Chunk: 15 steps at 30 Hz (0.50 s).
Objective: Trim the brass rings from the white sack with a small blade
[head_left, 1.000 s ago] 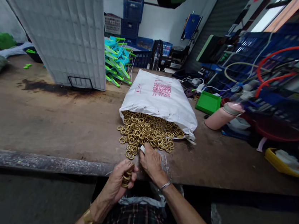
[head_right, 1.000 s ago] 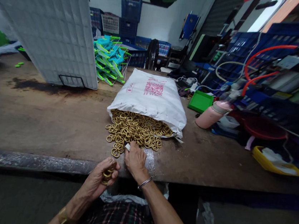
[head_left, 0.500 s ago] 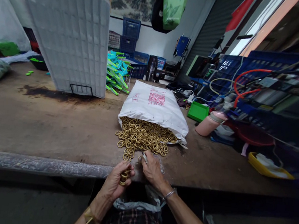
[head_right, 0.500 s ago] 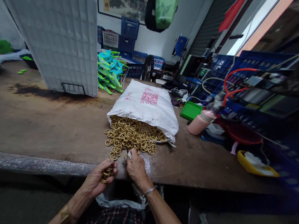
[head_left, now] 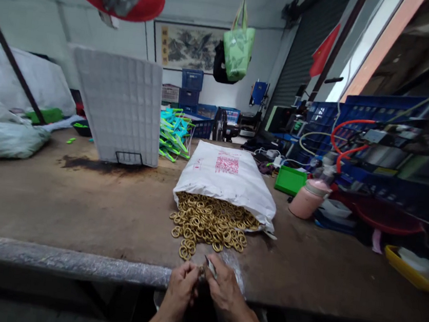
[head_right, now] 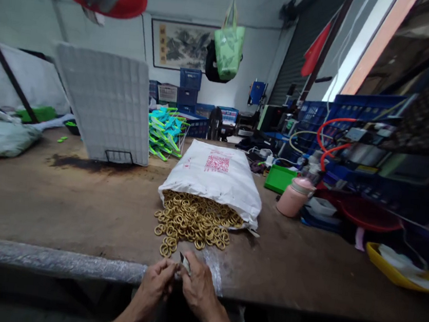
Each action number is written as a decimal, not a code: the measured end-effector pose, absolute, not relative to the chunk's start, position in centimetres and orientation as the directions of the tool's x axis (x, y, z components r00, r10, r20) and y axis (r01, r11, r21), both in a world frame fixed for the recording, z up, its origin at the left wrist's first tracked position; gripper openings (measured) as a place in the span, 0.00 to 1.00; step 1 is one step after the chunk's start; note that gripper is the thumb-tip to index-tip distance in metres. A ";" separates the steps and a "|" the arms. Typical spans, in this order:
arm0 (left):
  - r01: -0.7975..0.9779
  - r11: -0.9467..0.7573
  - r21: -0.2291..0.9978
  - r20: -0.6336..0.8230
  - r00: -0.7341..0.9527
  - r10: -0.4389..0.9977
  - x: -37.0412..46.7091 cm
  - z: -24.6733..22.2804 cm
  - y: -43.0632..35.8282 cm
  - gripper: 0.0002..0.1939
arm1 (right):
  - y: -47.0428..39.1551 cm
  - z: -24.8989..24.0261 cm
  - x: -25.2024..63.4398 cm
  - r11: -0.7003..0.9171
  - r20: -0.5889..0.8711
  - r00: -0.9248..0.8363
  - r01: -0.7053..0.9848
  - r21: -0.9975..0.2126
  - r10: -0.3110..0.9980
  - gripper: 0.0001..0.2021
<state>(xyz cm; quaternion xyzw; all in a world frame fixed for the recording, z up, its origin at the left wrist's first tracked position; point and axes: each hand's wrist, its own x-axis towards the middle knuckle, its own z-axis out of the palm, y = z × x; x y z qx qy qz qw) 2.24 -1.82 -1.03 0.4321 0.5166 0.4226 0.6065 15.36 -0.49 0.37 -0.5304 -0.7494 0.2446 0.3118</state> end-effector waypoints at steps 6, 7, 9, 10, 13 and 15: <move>0.141 0.029 0.990 -0.025 -0.030 0.999 2.7 -2.9 -0.6 0.16 | 1.5 -1.7 15.7 0.022 -0.063 -0.179 0.438 -0.899 0.982 0.16; 0.160 0.020 0.987 -0.015 -0.028 0.999 2.8 -2.9 -0.4 0.15 | 1.9 -1.9 15.8 -0.016 -0.100 -0.185 0.408 -0.913 0.978 0.17; 0.167 0.000 0.986 -0.001 0.006 1.000 3.0 -2.5 -0.4 0.13 | 2.5 -2.2 16.0 -0.062 -0.138 -0.185 0.363 -0.930 0.973 0.18; 0.161 -0.008 0.987 0.003 0.027 1.000 3.1 -2.2 -0.4 0.13 | 2.7 -2.3 16.1 -0.066 -0.134 -0.176 0.348 -0.935 0.975 0.19; 0.116 0.026 0.993 -0.033 0.063 0.997 3.8 -1.2 -0.3 0.13 | 3.0 -2.3 16.7 -0.047 -0.106 -0.154 0.344 -0.938 0.982 0.18; 0.087 0.087 0.992 -0.093 0.065 0.994 4.6 -1.0 0.0 0.14 | 3.1 -2.1 17.3 -0.032 -0.092 -0.154 0.353 -0.935 0.984 0.18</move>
